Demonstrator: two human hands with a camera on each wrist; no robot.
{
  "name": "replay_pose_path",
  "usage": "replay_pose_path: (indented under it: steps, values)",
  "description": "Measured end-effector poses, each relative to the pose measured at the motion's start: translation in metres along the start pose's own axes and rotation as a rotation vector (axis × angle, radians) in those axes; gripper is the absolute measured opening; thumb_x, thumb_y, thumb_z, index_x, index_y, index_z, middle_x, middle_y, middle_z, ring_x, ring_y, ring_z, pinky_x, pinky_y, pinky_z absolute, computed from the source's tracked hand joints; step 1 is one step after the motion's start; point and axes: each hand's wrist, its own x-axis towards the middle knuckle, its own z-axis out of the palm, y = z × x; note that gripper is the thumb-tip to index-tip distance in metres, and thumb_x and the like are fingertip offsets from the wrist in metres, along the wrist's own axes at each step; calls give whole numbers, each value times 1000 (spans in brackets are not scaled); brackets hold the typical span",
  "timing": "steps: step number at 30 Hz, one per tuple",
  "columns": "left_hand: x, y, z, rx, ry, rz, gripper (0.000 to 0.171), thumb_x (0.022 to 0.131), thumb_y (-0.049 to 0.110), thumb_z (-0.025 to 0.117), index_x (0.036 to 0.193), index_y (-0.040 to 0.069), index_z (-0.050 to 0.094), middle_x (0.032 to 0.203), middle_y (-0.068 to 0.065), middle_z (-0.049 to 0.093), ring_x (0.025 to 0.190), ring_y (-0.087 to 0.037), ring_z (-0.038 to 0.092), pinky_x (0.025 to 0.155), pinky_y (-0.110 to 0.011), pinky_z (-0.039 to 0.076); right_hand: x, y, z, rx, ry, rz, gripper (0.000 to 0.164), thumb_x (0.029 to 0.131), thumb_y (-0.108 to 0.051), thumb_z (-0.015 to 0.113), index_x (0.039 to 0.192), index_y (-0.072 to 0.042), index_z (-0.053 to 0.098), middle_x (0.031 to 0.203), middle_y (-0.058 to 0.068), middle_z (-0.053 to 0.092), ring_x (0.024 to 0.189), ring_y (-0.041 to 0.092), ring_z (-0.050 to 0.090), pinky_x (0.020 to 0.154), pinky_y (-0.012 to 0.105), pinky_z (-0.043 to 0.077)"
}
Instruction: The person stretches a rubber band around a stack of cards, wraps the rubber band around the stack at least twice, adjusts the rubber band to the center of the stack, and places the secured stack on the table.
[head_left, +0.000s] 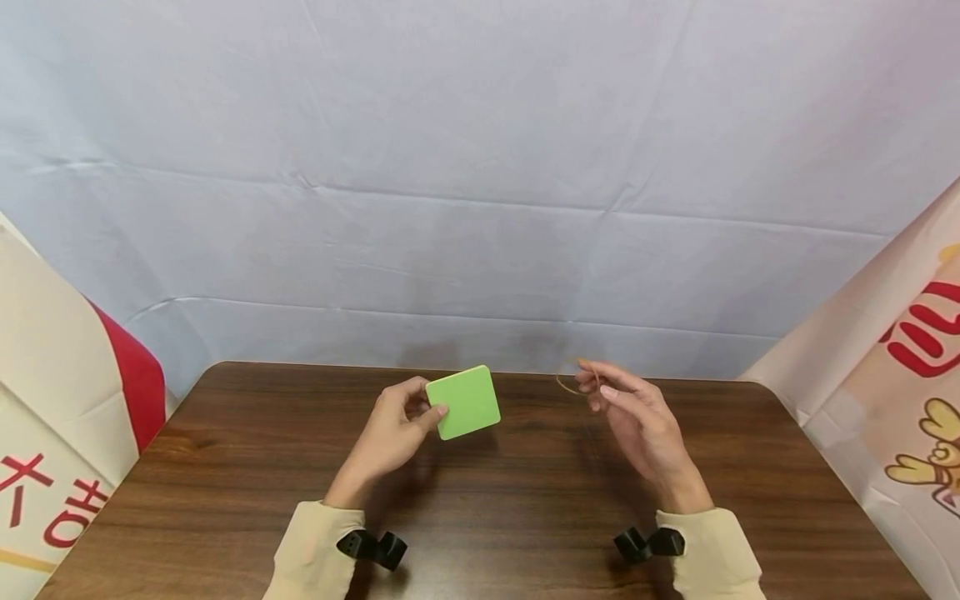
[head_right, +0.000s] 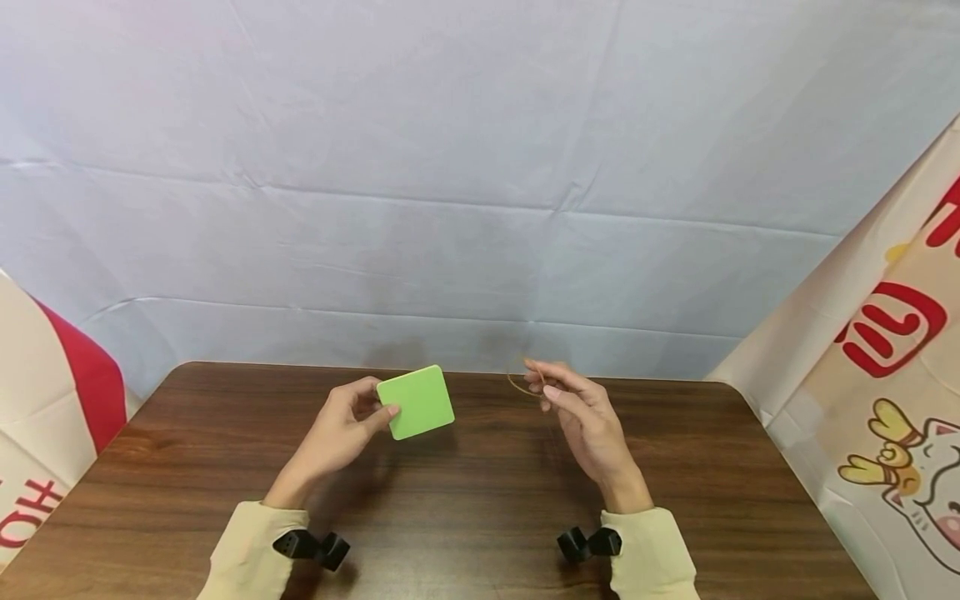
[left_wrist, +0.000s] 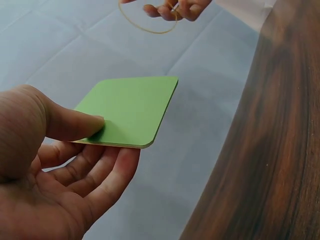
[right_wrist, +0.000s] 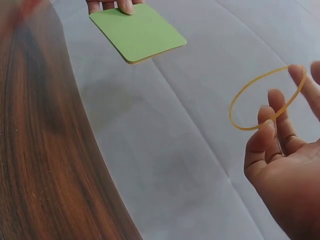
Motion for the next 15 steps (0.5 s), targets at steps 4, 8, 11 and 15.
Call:
replay_pose_path:
  steps: [4, 8, 11, 15]
  values:
    - [-1, 3, -1, -8, 1, 10, 9, 91, -6, 68, 100, -4, 67, 85, -12, 69, 73, -21, 65, 65, -25, 54, 1, -1, 1, 21, -15, -33, 46, 100, 13, 27, 136, 14, 55, 118, 9, 64, 107, 21, 54, 86, 29, 43]
    - [-1, 4, -2, 0, -3, 14, 10, 91, -6, 69, 101, -4, 68, 85, -12, 69, 73, -17, 65, 66, -24, 54, 2, 2, 3, 12, -12, -95, 46, 97, 21, 31, 132, 12, 60, 120, 11, 62, 109, 22, 55, 88, 26, 45]
    - [-1, 5, -4, -2, -8, 20, 10, 92, -5, 69, 102, -4, 68, 85, -11, 69, 72, -17, 65, 66, -24, 54, 3, 4, 6, -12, 0, -154, 41, 96, 23, 40, 130, 14, 60, 121, 12, 61, 109, 21, 55, 90, 25, 47]
    - [-2, 7, -5, -5, -12, 25, 10, 92, -4, 69, 102, -4, 68, 85, -11, 70, 73, -17, 66, 67, -24, 54, 3, 6, 8, -144, 73, -186, 37, 94, 21, 53, 130, 15, 59, 116, 10, 61, 106, 19, 55, 90, 25, 48]
